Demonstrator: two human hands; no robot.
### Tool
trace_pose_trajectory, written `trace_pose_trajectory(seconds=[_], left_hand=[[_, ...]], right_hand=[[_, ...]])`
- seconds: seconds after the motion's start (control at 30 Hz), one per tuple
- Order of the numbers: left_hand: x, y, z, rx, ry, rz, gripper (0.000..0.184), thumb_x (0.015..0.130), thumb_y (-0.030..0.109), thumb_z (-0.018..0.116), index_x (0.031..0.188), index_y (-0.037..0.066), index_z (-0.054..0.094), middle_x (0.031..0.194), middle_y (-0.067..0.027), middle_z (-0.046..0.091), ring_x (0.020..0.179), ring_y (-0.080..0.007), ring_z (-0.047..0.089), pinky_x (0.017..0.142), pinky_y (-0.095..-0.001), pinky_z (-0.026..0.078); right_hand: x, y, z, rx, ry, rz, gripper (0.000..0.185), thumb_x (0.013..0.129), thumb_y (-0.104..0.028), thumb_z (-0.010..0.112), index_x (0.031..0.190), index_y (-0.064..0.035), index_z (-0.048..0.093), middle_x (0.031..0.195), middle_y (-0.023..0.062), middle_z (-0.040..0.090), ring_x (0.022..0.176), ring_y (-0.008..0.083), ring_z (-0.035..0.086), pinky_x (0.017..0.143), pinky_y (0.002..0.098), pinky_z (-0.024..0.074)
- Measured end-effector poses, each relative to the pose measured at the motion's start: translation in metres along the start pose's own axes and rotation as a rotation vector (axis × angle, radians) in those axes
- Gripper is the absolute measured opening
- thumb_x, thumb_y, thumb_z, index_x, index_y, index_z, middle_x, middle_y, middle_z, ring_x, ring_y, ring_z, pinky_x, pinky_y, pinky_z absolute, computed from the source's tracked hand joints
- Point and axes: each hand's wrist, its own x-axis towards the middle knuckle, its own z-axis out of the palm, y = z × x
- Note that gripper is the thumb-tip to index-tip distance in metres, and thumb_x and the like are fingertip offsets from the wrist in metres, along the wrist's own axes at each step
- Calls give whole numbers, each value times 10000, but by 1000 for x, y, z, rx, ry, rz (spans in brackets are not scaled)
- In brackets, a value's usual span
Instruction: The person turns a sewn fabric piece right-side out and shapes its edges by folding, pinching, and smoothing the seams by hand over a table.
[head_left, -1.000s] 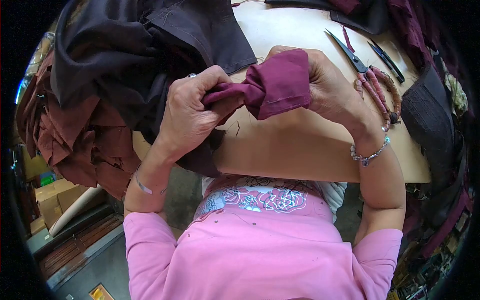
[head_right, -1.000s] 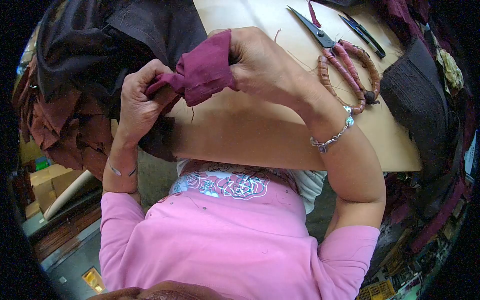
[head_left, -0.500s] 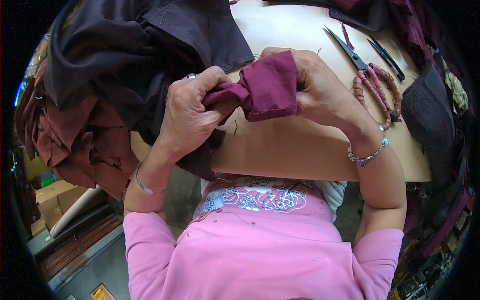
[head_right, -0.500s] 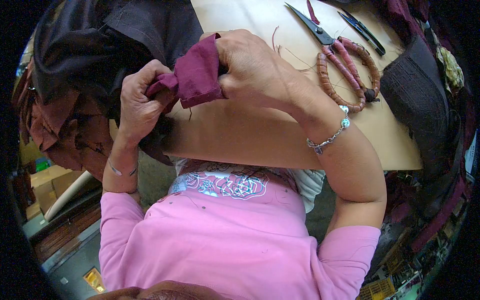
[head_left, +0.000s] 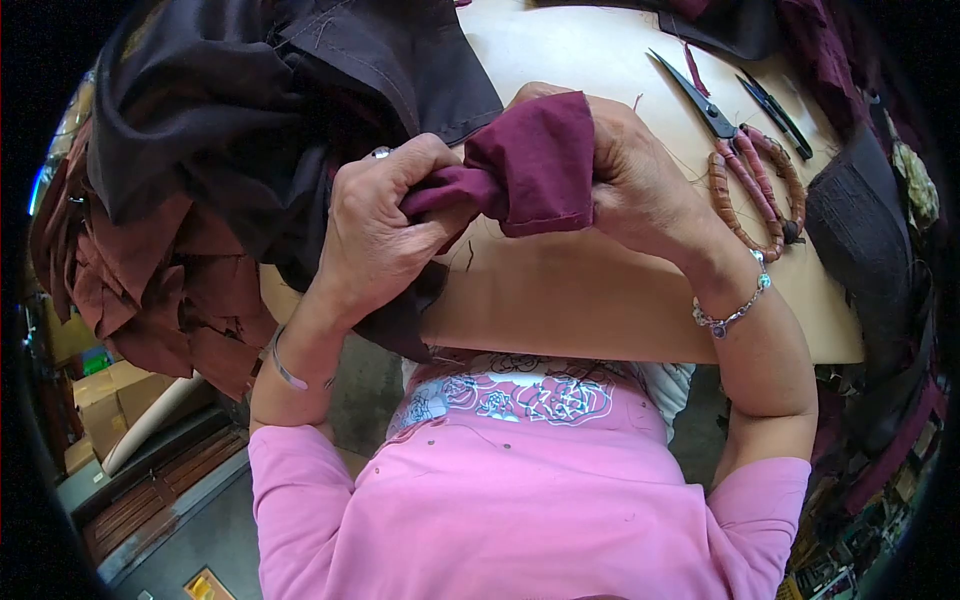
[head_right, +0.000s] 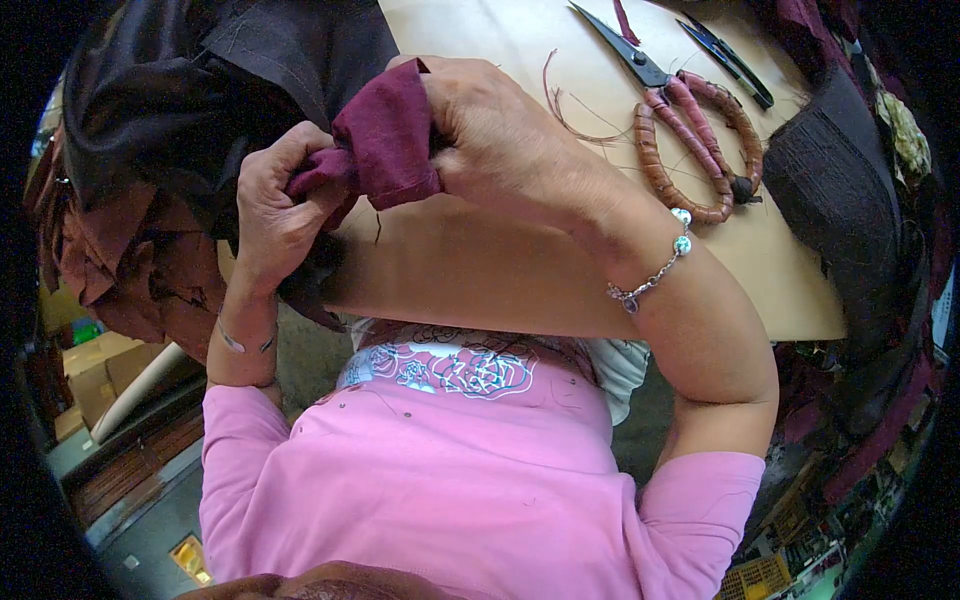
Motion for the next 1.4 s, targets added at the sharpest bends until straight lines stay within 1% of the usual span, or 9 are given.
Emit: trace_pose_trajectory(seconds=[0.3, 0.4, 0.43, 0.63, 0.77, 0.9, 1.0, 1.03, 1.4], left_hand=[[3, 2, 2, -127, -62, -133, 196, 692, 116, 669, 813, 12, 556, 639, -98, 560, 552, -173, 547, 528, -253, 414], [5, -7, 2, 110, -110, -39, 241, 689, 135, 663, 876, 39, 545, 700, -99, 577, 626, -233, 570, 592, -306, 425], [4, -11, 1, 219, -128, 5, 259, 686, 137, 659, 899, 50, 541, 726, -99, 583, 657, -253, 576, 622, -326, 428], [-2, -18, -10, 690, 1, 197, 366, 644, 118, 654, 981, 108, 512, 838, -79, 588, 748, -265, 568, 737, -357, 383], [-3, -9, -27, 578, -198, 54, 324, 675, 160, 652, 962, 92, 520, 827, -88, 588, 740, -272, 564, 721, -336, 385], [5, -7, -18, 74, -163, 48, 250, 735, 217, 613, 902, 46, 540, 771, -112, 585, 672, -297, 543, 618, -344, 413], [15, -2, -9, 133, -241, 21, 239, 747, 198, 603, 895, 21, 543, 705, -125, 570, 635, -285, 554, 575, -345, 420], [16, 0, -8, 137, -229, 15, 107, 761, 27, 518, 854, -17, 546, 672, -61, 549, 596, -113, 498, 582, -232, 411], [14, 5, -19, -238, -258, -206, 141, 738, 92, 650, 799, -12, 577, 604, 33, 483, 553, -19, 412, 495, -182, 344]], right_hand=[[3, 2, -4, -282, 98, -105, 236, 603, -114, 663, 818, -36, 603, 826, 110, 580, 754, 279, 546, 665, 324, 432], [1, 8, -12, -125, 166, 10, 179, 696, -29, 622, 866, -12, 566, 775, -2, 537, 693, 96, 513, 653, 221, 414], [-2, 13, -11, 287, 181, 80, 153, 726, -27, 602, 877, -17, 583, 762, -14, 542, 697, 91, 512, 673, 218, 419], [-9, 15, -41, 219, 204, 558, 131, 779, -67, 549, 895, -28, 595, 785, -12, 566, 714, 70, 521, 656, 198, 417], [-7, 14, -27, 349, 304, 432, 128, 786, -114, 545, 875, -41, 602, 778, -16, 575, 715, 58, 523, 648, 189, 411], [3, -1, -28, 470, -19, 348, 141, 784, -106, 553, 895, -34, 600, 794, -14, 578, 724, 58, 522, 660, 204, 417], [2, -2, -24, 500, -69, 338, 156, 780, -89, 569, 918, -23, 595, 813, -11, 584, 749, 54, 523, 675, 204, 421], [3, -5, -26, 429, -86, 359, 164, 775, -76, 576, 928, -18, 590, 822, -9, 587, 760, 52, 523, 682, 203, 423], [0, 0, -24, 230, 49, 343, 73, 715, -33, 586, 781, -7, 605, 607, -25, 538, 574, 55, 473, 529, 220, 395]])
